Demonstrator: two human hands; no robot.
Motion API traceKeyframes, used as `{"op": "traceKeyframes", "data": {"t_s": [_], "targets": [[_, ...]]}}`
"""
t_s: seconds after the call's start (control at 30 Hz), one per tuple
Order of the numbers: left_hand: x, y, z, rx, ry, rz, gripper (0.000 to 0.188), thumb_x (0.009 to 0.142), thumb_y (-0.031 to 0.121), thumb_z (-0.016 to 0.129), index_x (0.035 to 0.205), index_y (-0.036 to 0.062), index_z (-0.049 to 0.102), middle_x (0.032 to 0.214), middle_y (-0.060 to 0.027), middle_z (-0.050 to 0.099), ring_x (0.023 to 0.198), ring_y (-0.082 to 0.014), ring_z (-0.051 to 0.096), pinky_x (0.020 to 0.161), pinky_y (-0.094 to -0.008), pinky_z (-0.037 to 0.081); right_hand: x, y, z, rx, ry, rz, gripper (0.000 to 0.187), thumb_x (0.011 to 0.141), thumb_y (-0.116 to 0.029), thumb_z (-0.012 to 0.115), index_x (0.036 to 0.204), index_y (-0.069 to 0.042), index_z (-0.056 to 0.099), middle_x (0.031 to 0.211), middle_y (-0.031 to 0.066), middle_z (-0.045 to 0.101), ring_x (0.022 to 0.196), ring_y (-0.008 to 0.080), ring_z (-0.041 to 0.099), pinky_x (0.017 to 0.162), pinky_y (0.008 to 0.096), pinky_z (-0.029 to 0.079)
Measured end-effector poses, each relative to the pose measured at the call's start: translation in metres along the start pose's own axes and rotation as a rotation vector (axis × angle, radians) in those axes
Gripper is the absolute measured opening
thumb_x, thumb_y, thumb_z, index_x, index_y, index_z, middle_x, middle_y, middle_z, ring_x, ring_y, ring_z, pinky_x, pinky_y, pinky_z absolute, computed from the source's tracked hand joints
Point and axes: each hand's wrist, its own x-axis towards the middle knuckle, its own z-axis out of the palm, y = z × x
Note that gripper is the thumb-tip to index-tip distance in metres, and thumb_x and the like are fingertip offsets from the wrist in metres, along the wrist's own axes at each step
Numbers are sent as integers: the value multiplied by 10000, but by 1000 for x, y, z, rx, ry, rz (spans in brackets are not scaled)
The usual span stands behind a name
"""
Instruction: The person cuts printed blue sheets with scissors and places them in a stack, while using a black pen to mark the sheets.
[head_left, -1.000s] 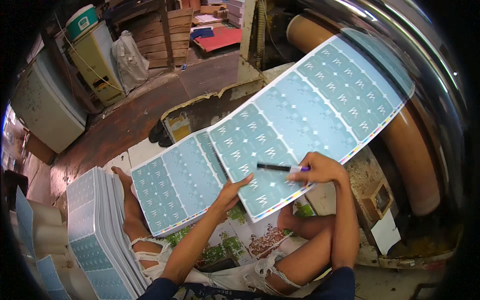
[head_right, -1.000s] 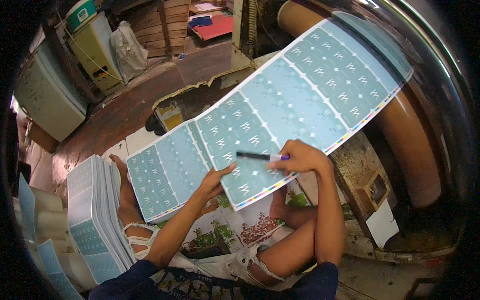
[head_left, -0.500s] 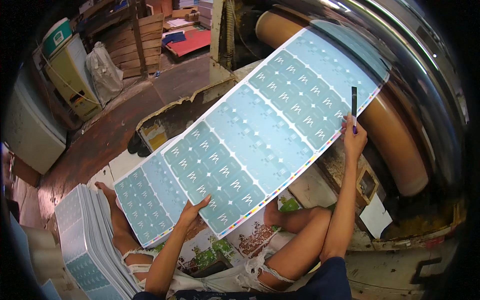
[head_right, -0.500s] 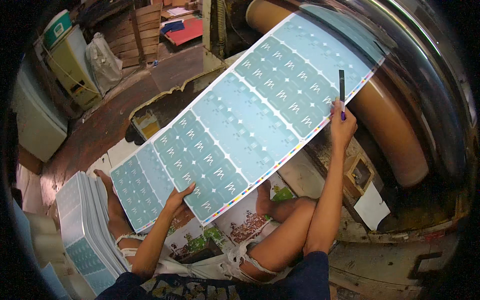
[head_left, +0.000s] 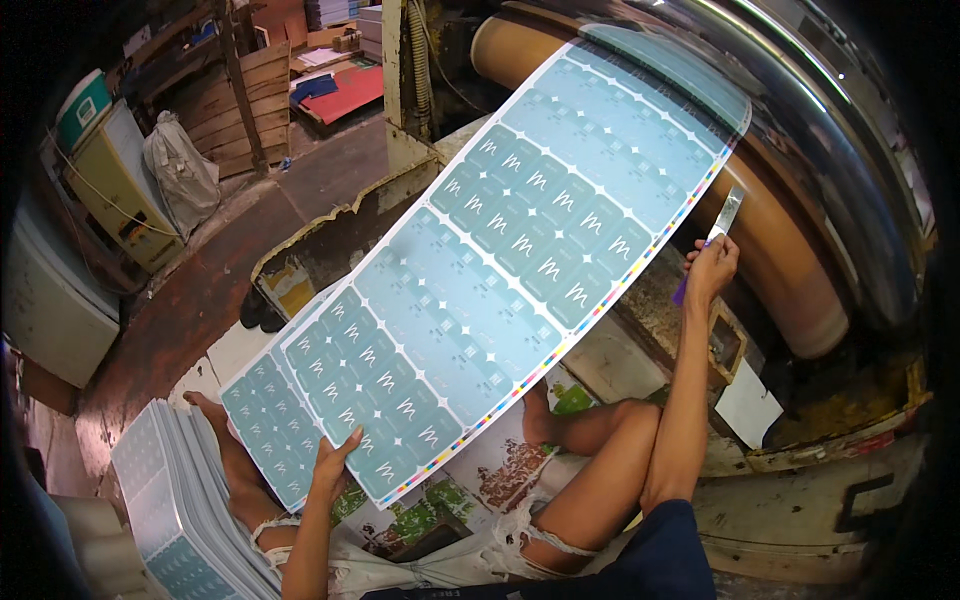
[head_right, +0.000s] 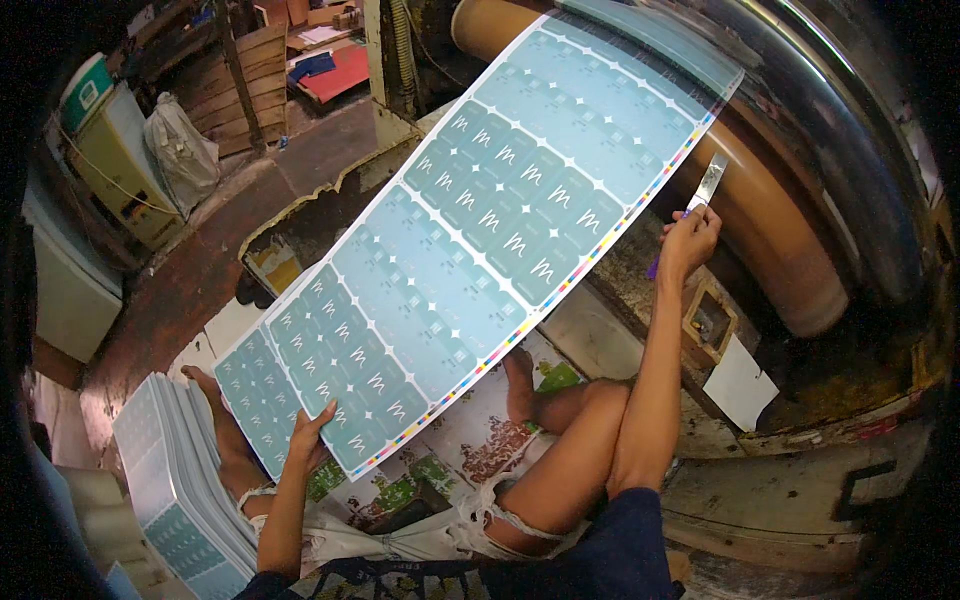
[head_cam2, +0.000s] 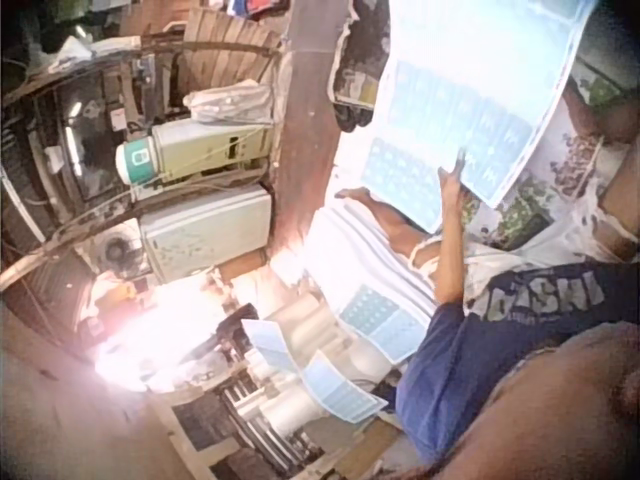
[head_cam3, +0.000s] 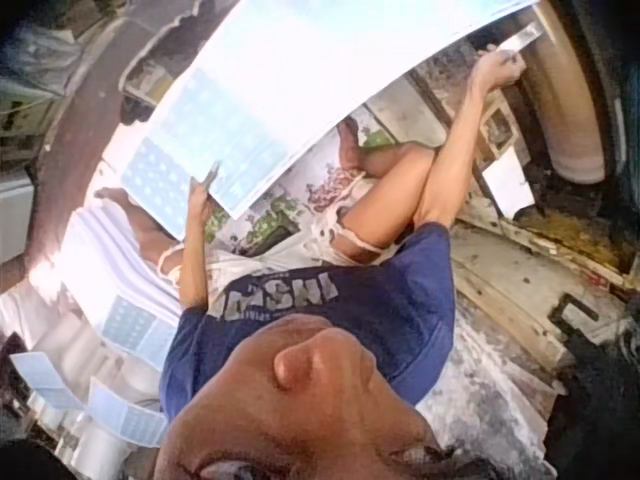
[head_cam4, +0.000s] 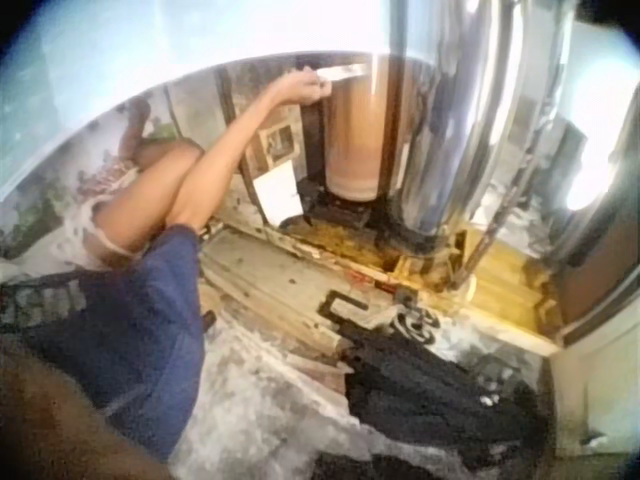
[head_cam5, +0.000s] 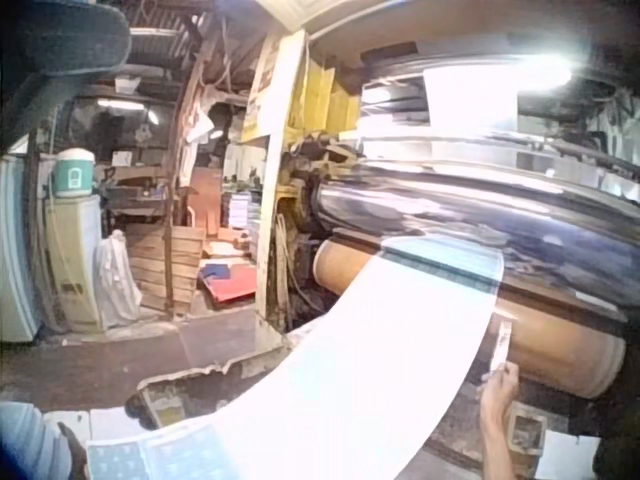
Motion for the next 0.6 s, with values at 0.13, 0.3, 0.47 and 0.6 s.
{"op": "traceKeyframes", "data": {"t_s": [0.13,0.3,0.47,0.6], "targets": [[-23,9,-26,45,63,34,490,853,171,747,1239,-23,516,1059,-97,638,880,-192,650,761,-332,559,-9,3,-4,29,-14,-12,276,1011,-234,487,1117,16,537,758,100,653,490,113,551,411,258,426],[-41,3,-82,112,141,73,456,851,149,744,1210,-39,536,1037,-103,648,868,-188,649,765,-329,550,-25,-7,-10,27,-152,-8,299,993,-263,552,1108,10,601,733,66,652,473,79,518,398,231,363],[-60,0,-103,113,110,69,444,856,150,741,1207,-37,543,1039,-101,654,878,-180,647,776,-318,543,-9,-3,-22,-31,-209,10,292,988,-269,566,1072,4,625,728,59,651,478,77,524,403,234,376],[-74,13,-93,135,150,44,441,847,179,744,1188,-26,554,1005,-85,660,818,-160,648,745,-286,535,2,1,-27,-129,-546,37,296,984,-278,573,1042,6,634,726,63,647,486,88,538,416,237,403]]}}
